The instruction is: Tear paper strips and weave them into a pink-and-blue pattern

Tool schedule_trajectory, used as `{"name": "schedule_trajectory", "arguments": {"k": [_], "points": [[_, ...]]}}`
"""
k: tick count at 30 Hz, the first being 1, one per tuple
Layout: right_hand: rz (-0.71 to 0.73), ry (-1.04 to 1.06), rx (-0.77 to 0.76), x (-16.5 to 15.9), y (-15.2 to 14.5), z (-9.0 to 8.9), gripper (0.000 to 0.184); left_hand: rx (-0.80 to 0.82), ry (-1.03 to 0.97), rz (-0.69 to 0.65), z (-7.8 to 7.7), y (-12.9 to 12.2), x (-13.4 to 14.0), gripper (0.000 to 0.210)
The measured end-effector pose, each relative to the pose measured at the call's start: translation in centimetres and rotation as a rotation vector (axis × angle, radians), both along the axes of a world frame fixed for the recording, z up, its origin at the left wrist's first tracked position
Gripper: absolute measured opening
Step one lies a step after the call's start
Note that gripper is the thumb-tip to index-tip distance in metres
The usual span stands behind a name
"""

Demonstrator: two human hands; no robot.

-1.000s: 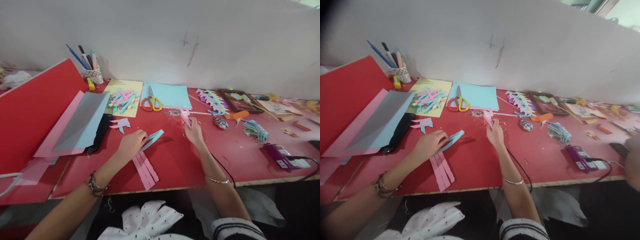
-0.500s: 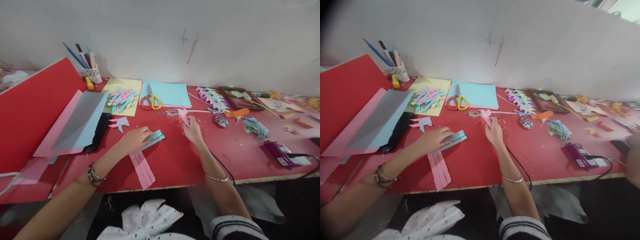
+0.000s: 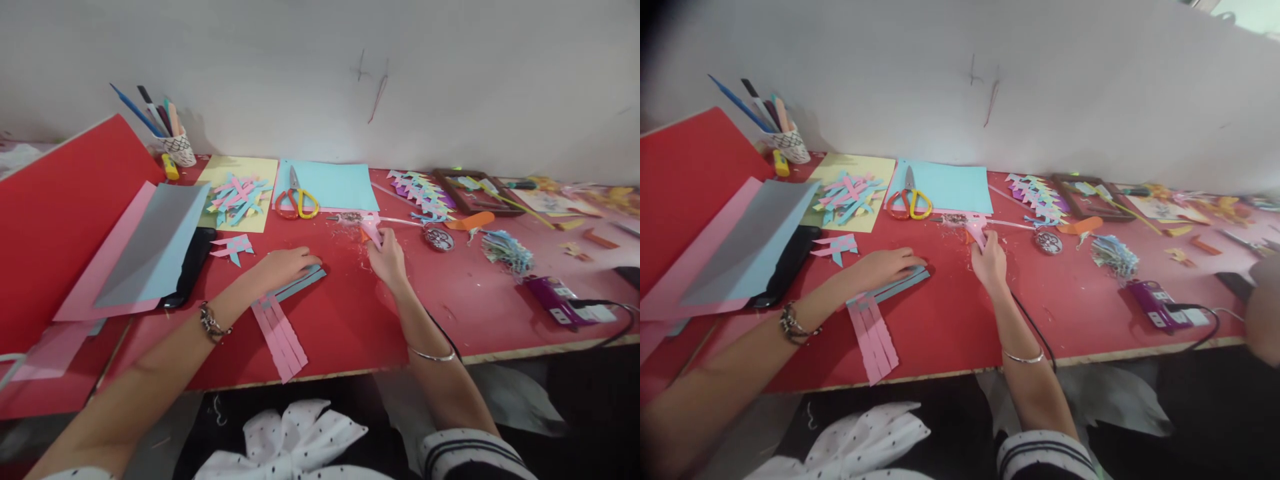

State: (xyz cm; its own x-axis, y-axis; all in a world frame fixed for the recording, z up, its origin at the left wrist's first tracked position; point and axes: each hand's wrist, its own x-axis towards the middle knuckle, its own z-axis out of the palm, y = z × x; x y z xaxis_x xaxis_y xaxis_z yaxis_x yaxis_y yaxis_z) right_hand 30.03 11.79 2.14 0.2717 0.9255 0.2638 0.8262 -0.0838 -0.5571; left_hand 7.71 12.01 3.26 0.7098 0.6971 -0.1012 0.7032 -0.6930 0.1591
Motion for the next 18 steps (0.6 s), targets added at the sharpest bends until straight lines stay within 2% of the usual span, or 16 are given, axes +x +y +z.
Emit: {"name": "schedule_trajectory", "arguments": {"k": [7,11,15,18], "points": [[-0.004,0.013,-0.007,0.0,0.0,0.0,0.020,0.138,-0.058,-0.009,-0.6,-0.2,0.2,0.020],[-0.009,0.041,-0.015,0.0,0.0,0.2,0.024,0.175,-0.081,-0.009,-0.7,-0.3,0.0,0.023],[-0.002,0.084,-0.006,0.0,0.0,0.3,0.030,0.280,-0.182,0.019,-0.7,-0.6,-1.0,0.023],[0.000,0.076,-0.005,-0.1,0.0,0.1,0.034,0.334,-0.187,-0.054,-0.7,-0.8,-1.6,0.029]]}}
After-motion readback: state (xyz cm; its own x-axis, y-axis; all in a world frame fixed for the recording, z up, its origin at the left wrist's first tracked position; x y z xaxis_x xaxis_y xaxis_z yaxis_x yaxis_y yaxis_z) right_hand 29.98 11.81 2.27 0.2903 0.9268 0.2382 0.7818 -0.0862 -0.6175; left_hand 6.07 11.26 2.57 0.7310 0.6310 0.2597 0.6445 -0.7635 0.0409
